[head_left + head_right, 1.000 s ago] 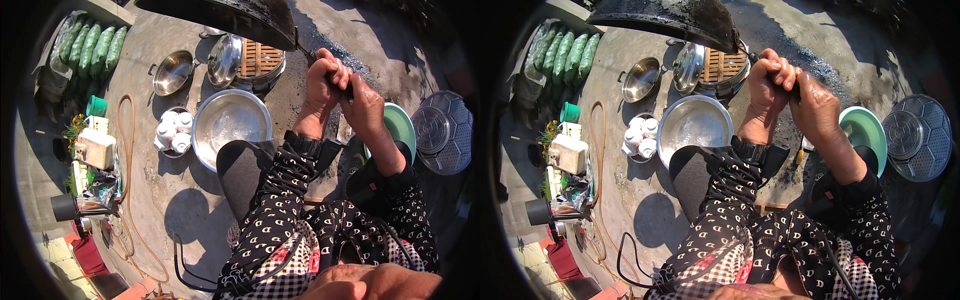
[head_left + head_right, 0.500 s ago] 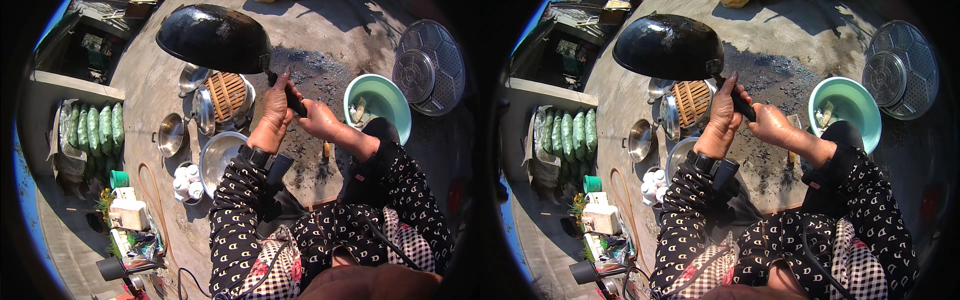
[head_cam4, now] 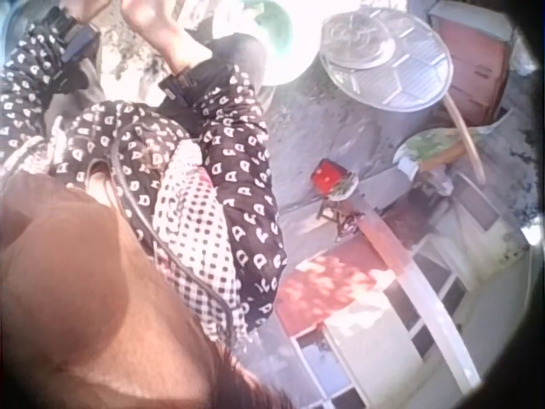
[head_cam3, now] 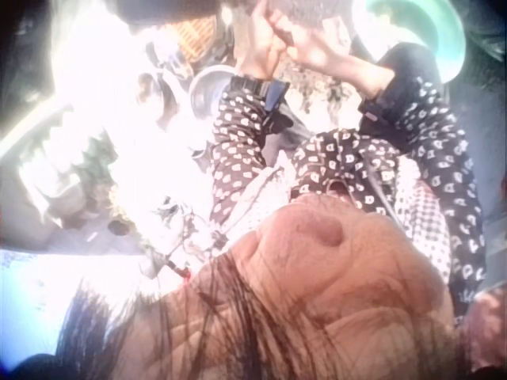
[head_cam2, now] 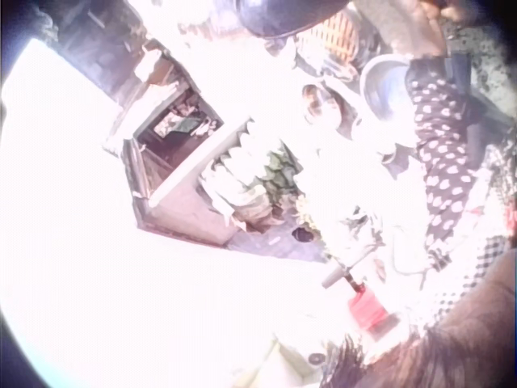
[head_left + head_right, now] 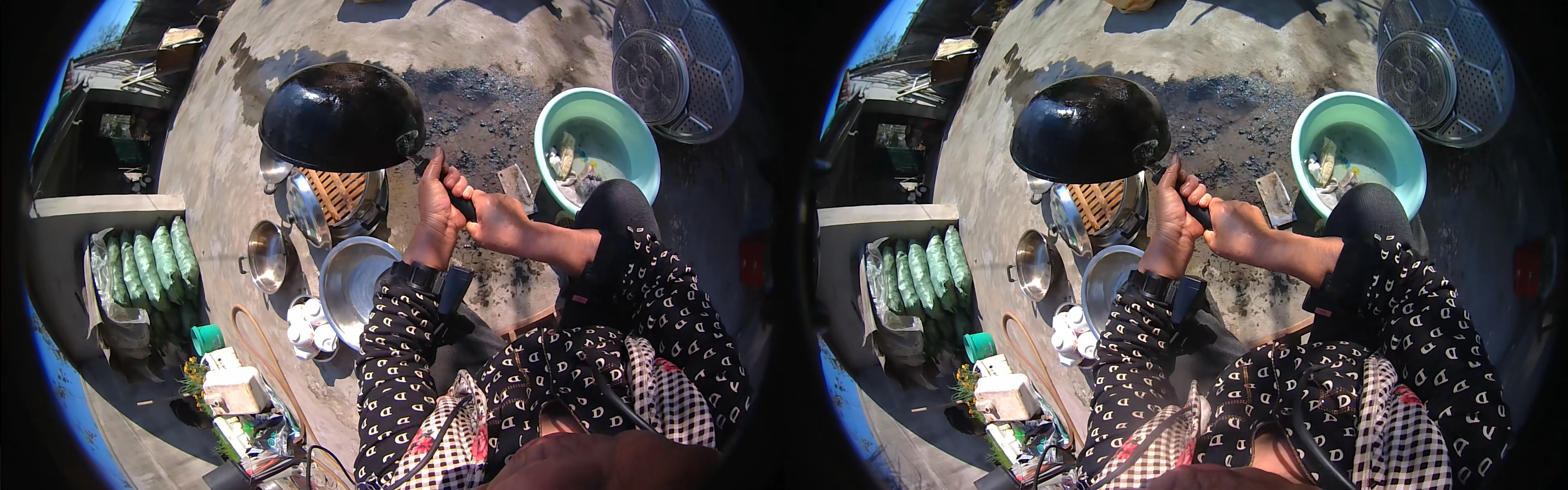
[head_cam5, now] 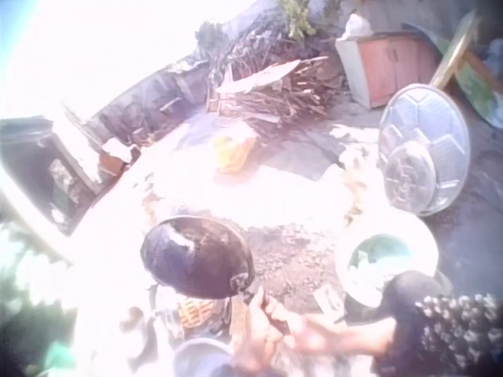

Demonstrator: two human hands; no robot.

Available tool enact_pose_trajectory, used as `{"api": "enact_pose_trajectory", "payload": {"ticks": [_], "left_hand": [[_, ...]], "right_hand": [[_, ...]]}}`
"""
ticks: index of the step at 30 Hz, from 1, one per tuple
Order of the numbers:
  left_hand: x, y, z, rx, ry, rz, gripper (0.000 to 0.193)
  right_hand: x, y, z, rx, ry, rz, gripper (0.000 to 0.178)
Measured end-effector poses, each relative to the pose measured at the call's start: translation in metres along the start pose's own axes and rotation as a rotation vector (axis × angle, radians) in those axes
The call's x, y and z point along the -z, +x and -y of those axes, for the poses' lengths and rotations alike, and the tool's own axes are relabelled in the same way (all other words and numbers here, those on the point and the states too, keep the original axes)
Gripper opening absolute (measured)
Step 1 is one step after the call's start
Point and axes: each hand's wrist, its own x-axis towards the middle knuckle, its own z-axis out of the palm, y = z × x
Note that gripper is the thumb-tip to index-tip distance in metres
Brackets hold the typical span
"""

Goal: The person scrubs a black wok with a steel wool pad, rinses it, and sets it aside. They then scrub and rinse a light green plastic basin, followed by rinsing their hands in a metal bowl.

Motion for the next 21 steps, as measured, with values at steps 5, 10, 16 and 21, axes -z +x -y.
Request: {"api": "enact_pose_trajectory", "payload": {"ticks": [5,10,16,21], "left_hand": [[0.012,0.002,-0.006,0.007,0.054,0.122,0.040],[0.005,-0.012,-0.021,0.000,0.117,0.189,0.038],[0.012,-0.039,-0.048,-0.086,0.315,0.202,0.045],[0.026,-0.040,-0.049,-0.001,0.363,0.133,0.046]], "right_hand": [[-0.009,-0.003,0.003,-0.019,0.070,-0.001,0.040],[-0.019,-0.003,0.014,0.027,0.093,0.002,0.044],[0.041,0.009,0.012,0.340,0.265,0.340,0.057],[0.197,0.032,-0.083,0.481,0.766,-0.123,0.046]]}}
